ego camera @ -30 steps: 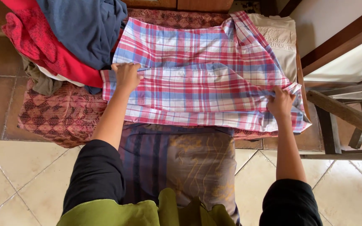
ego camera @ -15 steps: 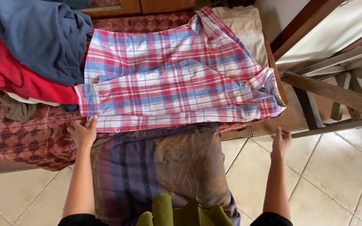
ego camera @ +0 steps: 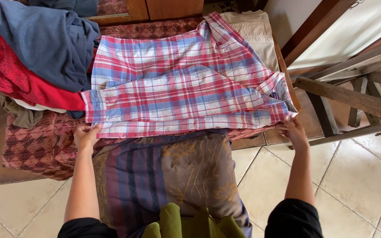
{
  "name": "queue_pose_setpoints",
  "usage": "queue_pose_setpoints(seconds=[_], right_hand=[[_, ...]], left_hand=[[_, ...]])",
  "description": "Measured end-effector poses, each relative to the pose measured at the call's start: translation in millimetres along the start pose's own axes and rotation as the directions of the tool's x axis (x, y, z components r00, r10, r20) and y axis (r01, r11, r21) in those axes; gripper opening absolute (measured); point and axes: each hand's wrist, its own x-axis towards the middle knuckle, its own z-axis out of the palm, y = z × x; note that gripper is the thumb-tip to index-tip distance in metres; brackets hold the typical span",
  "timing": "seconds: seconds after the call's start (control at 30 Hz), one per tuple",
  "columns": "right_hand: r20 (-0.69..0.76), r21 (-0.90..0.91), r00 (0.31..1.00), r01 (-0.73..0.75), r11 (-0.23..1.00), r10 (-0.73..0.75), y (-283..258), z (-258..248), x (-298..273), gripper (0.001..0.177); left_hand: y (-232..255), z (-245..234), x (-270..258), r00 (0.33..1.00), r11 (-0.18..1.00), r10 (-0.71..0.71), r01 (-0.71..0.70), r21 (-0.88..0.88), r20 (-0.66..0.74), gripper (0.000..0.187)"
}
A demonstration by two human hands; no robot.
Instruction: Fold various shirts and trousers systematically on a patterned surface near a wardrobe.
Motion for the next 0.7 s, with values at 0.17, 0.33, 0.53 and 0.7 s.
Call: queue_pose_setpoints(seconds=[0.17,0.33,0.53,0.7], right_hand=[[-0.068,-0.243,0.996,0.045,0.969,-0.063,-32.7,-17.0,4.0,0.013],[-0.007,-0.086,0.98,0.199,0.976,-0.201,8.8,-46.1,45.9,0.019],[-0.084,-0.216,0.95,0.278,0.936,-0.301,56.6,-44.6,79.1,0.029],[-0.491,-0.776,0.523,0.101,0.623,-0.697,38.3,-39.0,49.9,0.011]], left_hand=[[21.4,-14.0,4.3,1.0,0.999,0.031,-0.031,-0.017,-0.002,0.046],[2.6,-11.0,11.4,0.995,0.994,0.093,-0.094,0.048,0.031,0.046],[-31.6,-2.5,21.9,0.99,0.945,0.135,-0.114,0.307,-0.049,0.055],[1.2,-10.1,-18.9,0.93,0.739,0.366,-0.262,0.621,-0.042,0.059]])
